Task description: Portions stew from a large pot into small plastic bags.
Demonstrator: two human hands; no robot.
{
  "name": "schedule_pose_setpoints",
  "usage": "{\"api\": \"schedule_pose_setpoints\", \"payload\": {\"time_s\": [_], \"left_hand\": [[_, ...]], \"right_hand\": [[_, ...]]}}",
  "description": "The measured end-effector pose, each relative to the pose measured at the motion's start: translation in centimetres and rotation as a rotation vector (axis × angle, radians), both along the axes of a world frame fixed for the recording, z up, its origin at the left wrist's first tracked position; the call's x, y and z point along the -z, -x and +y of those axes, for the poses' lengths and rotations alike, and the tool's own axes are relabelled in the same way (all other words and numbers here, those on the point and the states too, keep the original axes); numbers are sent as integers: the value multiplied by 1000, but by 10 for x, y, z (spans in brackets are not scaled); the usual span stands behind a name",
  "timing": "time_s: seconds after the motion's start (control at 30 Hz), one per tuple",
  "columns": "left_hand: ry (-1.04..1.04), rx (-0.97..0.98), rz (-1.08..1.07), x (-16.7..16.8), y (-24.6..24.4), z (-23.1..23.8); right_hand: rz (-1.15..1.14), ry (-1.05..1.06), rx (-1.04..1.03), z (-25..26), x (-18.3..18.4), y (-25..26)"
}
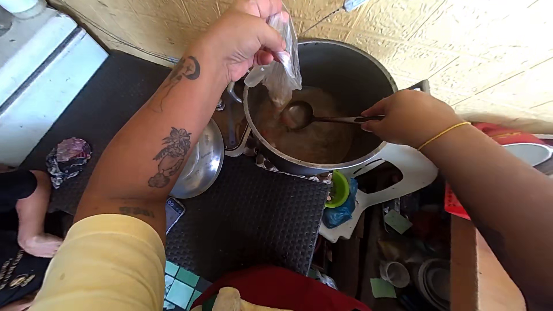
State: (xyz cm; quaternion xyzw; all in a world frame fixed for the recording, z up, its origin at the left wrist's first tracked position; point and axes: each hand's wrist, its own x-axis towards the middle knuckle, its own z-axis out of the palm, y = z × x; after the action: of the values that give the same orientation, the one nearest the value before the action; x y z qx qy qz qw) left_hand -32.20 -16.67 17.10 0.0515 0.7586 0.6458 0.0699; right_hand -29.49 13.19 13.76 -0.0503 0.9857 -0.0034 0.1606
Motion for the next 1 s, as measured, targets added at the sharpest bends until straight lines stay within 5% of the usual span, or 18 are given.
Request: {"api": "schedule_pose_setpoints", "payload": {"time_s": [0.2, 0.37, 0.5, 0.6, 0.73, 1.0], "left_hand": [[37, -6, -3, -1, 0, 0], [26, -6, 2, -2, 0, -2], [50, -6, 13, -3, 0, -2], [47, -34, 7, 0, 1, -2], [54, -20, 13, 3, 2, -4], [39, -36, 72, -1, -2, -8]], "right_hand": [[258, -354, -377, -20, 26, -27], [110, -513, -492, -32, 36, -25], [37, -470, -424, -35, 24, -21], [258, -363, -548, -4, 49, -11], [-77, -410, -387, -34, 8, -21], [-183, -194, -357, -5, 21, -1]]}}
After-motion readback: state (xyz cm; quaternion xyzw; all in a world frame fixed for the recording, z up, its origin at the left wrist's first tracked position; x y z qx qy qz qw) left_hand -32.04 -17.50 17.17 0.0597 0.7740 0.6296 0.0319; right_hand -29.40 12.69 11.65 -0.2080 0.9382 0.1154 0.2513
